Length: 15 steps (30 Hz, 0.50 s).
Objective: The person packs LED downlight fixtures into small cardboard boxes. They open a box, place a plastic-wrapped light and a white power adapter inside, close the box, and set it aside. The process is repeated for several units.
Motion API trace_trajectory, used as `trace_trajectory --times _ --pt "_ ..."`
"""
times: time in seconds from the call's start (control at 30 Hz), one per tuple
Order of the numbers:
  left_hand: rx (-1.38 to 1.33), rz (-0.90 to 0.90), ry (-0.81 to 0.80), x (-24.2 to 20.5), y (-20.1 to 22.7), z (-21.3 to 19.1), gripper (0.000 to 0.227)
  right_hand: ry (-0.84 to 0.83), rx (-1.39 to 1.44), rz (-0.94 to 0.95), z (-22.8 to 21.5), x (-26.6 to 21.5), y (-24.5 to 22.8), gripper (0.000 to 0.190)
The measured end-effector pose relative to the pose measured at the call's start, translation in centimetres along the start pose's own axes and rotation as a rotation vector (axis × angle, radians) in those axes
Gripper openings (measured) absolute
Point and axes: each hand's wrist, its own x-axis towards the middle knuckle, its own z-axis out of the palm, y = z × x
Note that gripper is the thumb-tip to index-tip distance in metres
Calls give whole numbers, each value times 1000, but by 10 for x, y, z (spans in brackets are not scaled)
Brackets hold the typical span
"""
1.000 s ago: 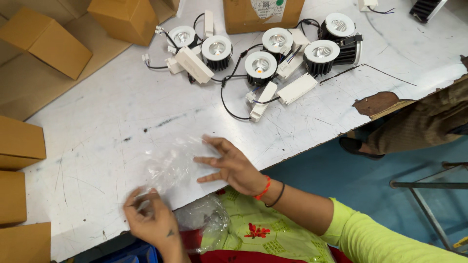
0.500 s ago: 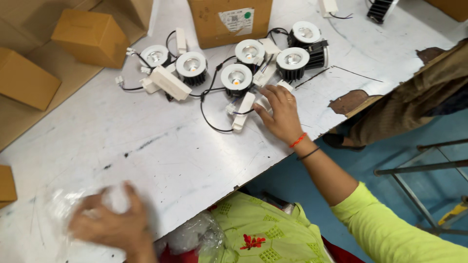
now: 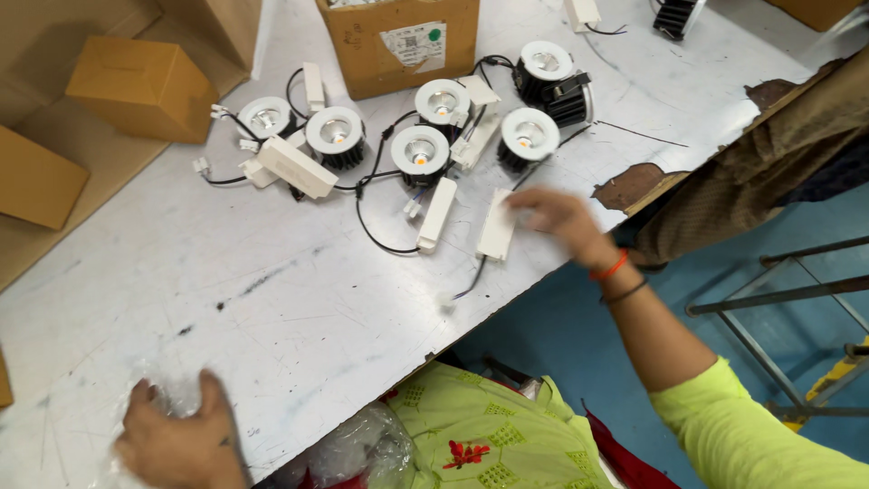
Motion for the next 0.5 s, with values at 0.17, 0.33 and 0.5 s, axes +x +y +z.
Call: trace_trajectory --times 0.17,0.33,0.5 --pt "-274 -42 -71 -1 -9 13 20 696 -544 -60 -23 61 32 95" --pt "-568 -188 -144 -12 -1 6 22 521 -549 -93 -6 85 52 100" --pt "-384 -190 -523 5 34 -9 45 398 416 -64 -2 68 32 89"
